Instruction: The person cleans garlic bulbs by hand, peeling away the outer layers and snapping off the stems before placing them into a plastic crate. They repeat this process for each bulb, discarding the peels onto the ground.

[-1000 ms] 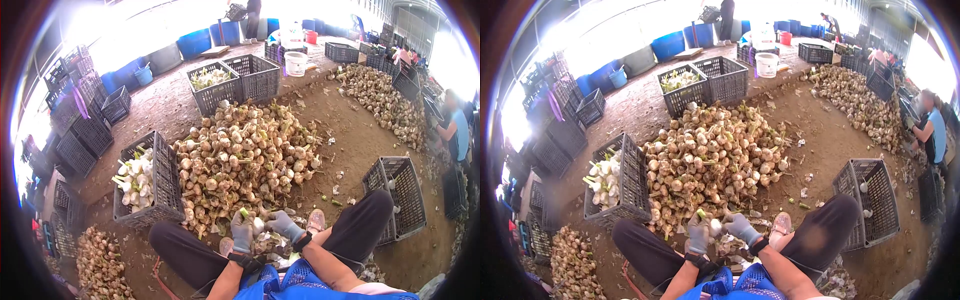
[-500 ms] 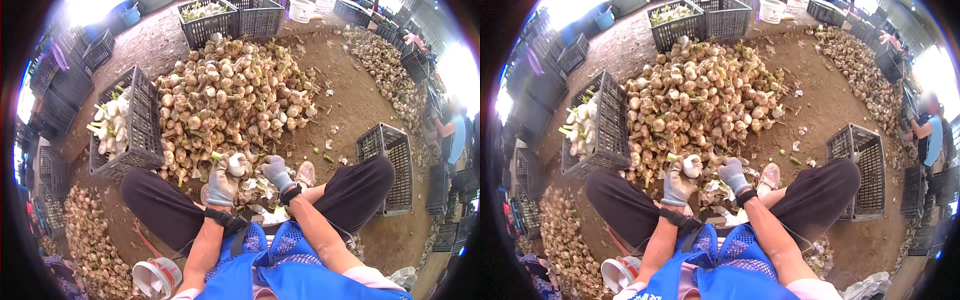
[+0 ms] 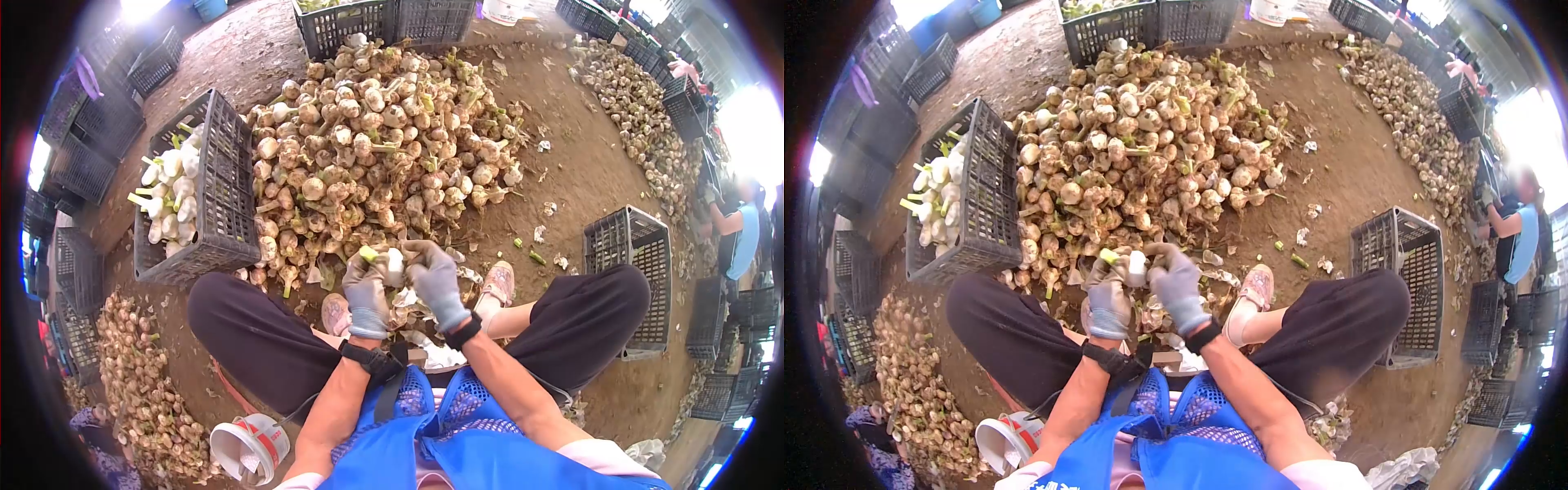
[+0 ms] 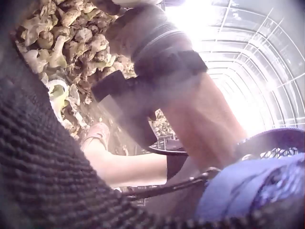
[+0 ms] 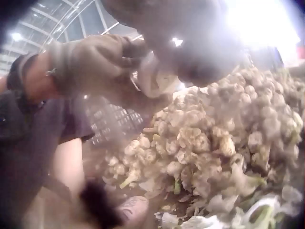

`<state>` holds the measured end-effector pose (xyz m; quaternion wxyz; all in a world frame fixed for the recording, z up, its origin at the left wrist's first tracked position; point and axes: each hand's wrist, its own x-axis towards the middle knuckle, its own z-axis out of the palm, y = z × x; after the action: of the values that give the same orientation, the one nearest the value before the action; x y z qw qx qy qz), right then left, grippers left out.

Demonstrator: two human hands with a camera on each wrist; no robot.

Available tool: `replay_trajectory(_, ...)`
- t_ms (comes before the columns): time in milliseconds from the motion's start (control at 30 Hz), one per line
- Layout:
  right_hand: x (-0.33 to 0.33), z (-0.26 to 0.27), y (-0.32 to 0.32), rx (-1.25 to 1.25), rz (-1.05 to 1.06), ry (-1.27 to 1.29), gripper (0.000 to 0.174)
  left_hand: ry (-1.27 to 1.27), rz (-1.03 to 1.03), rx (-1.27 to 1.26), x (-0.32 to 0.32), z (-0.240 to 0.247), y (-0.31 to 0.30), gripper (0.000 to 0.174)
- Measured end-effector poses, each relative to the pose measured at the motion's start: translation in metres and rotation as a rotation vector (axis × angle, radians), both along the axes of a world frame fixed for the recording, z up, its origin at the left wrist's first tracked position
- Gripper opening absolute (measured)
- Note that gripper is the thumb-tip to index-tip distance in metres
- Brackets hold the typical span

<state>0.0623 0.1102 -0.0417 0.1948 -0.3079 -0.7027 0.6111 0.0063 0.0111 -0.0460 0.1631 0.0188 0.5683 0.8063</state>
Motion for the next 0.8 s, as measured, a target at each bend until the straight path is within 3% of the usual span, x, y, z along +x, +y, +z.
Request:
replay_trajectory(33, -0.003, 0.003, 0.009, -0.267, -0.079, -0.013, 0.029, -0.190, 0.013, 0.209, -0.003, -0.002, -0.001, 0.018)
replay_trajectory(67, 0.003, -0.029, 0.031, -0.157, -0.023, -0.173, 0.031, -0.377, 0.019, 0.419, -0.007, -0.002, 0.001, 0.018)
replay_trajectory(133, 0.020, -0.092, 0.065, 0.199, 0.280, -0.544, 0.032, -0.297, -0.015, 0.426, -0.009, 0.007, 0.000, 0.020)
replay_trajectory(200, 0.013, -0.050, 0.051, 0.353, 0.265, -0.876, 0.038, -0.407, -0.021, 0.539, -0.013, 0.008, -0.003, 0.021)
replay_trajectory(233, 0.011, -0.030, 0.043, 0.296, 0.180, -0.660, 0.034, -0.373, 0.009, 0.463, -0.011, 0.009, -0.002, 0.021)
replay_trajectory(267, 0.006, -0.021, 0.035, 0.298, 0.178, -0.662, 0.034, -0.374, 0.009, 0.466, -0.010, 0.009, 0.000, 0.021)
replay_trajectory(333, -0.007, -0.014, 0.016, -0.278, -0.111, -0.020, 0.034, -0.299, 0.039, 0.293, -0.006, 0.008, 0.002, 0.016)
replay_trajectory(367, -0.015, -0.015, 0.008, -0.086, -0.166, 0.002, 0.034, -0.254, 0.005, 0.316, 0.000, 0.010, 0.006, 0.017)
replay_trajectory(433, -0.033, -0.018, -0.005, 0.216, -0.312, 0.010, 0.032, 0.035, 0.005, -0.098, 0.019, -0.002, 0.016, 0.013)
replay_trajectory(467, -0.034, -0.011, 0.001, 0.045, -0.316, 0.015, 0.033, 0.206, 0.059, -0.227, 0.026, -0.005, 0.022, 0.012)
replay_trajectory(500, -0.035, -0.028, 0.003, 0.157, -0.335, 0.101, 0.035, 0.177, 0.075, -0.268, 0.027, 0.000, 0.023, 0.011)
replay_trajectory(533, -0.035, -0.032, 0.003, 0.237, -0.347, 0.014, 0.033, 0.153, 0.099, -0.305, 0.027, 0.003, 0.023, 0.010)
replay_trajectory(567, -0.042, -0.079, 0.007, -0.212, -0.425, 0.129, 0.031, 0.115, 0.093, -0.054, 0.025, -0.005, 0.027, 0.008)
replay_trajectory(600, -0.040, -0.104, 0.014, -0.440, -0.468, 0.104, 0.026, 0.068, 0.076, 0.189, 0.024, -0.015, 0.029, 0.007)
replay_trajectory(667, -0.039, -0.092, 0.014, -0.492, -0.428, 0.166, 0.020, -0.092, 0.042, 0.050, 0.024, -0.028, 0.024, 0.006)
replay_trajectory(733, -0.040, -0.085, 0.017, -0.452, -0.316, 0.178, 0.020, -0.292, 0.046, 0.266, 0.017, -0.022, 0.023, 0.009)
replay_trajectory(800, -0.038, -0.077, 0.014, -0.221, -0.271, 0.034, 0.017, -0.377, 0.060, 0.406, 0.006, -0.042, 0.016, 0.008)
